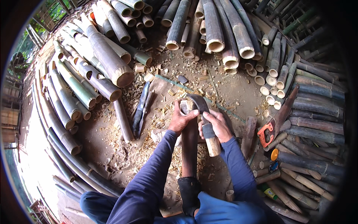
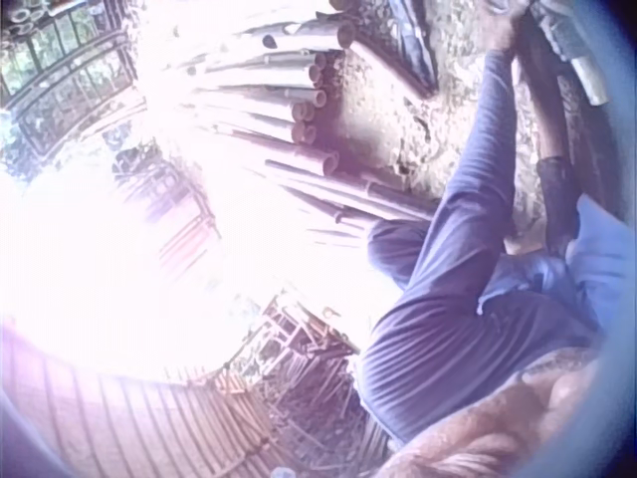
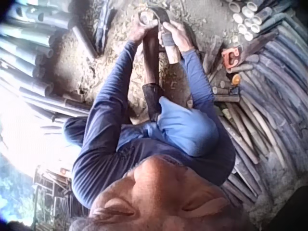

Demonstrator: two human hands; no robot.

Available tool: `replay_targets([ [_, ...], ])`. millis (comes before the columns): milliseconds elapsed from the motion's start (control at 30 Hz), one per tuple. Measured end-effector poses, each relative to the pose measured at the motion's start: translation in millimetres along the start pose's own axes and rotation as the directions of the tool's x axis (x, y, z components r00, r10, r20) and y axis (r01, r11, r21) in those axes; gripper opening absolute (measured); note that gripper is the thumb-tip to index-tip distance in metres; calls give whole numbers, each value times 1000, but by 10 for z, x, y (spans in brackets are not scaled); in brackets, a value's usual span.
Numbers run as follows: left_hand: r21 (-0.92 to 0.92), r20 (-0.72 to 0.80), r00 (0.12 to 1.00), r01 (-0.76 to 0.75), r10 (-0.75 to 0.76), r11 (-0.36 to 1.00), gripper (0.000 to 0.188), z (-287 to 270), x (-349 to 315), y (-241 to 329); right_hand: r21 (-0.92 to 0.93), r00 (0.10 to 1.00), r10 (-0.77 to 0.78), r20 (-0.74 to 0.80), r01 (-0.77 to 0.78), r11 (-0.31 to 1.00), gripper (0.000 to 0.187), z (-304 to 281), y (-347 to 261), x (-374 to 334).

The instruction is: The person selects a bamboo pole from a large pile and places it on a wooden support. They use a knife to cut and shape the end of the bamboo pole, then use a chisel and a wooden mallet to further refine the cut.

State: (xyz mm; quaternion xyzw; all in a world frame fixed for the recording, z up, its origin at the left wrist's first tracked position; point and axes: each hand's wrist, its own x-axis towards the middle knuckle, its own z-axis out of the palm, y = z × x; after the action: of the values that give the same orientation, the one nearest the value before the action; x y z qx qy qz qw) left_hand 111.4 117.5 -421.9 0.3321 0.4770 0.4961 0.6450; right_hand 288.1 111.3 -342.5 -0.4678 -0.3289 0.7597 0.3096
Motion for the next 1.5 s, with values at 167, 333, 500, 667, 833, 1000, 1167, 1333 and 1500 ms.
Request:
replay_targets([
  [167,-71,20,999,29,-28,997,96,-36,-6,-65,-173,987,154,41,-145,974,27,-56,-51,-130],
  [333,-4,-93,996,-13,12,1000,100,49,14,-117,-173,997,80,3,-78,982,25,-104,28,-112],
  [500,433,-261,960,26,98,901,102,115,157,-20,-47,964,-106,-244,97,994,25,12,142,13],
  [667,399,-240,967,13,91,917,86,80,223,-55,100,912,-148,-382,200,975,21,59,135,18],
  [833,-234,-343,913,143,-219,962,42,-133,411,144,179,954,-102,-281,156,971,20,-71,210,-330],
  [1000,-150,-47,987,144,-152,978,105,-89,3,-57,80,985,65,-157,-53,995,23,-112,261,-486],
  [1167,-52,42,997,64,-62,997,127,-20,-184,32,0,995,100,8,-100,995,26,1,275,-383],
  [1333,-127,67,996,65,-57,990,120,-6,-156,78,11,992,122,22,-122,992,26,-50,287,-303],
  [1500,-118,20,1000,-18,20,993,110,-2,-116,-46,-28,993,116,19,-116,993,26,-79,275,-269],
])
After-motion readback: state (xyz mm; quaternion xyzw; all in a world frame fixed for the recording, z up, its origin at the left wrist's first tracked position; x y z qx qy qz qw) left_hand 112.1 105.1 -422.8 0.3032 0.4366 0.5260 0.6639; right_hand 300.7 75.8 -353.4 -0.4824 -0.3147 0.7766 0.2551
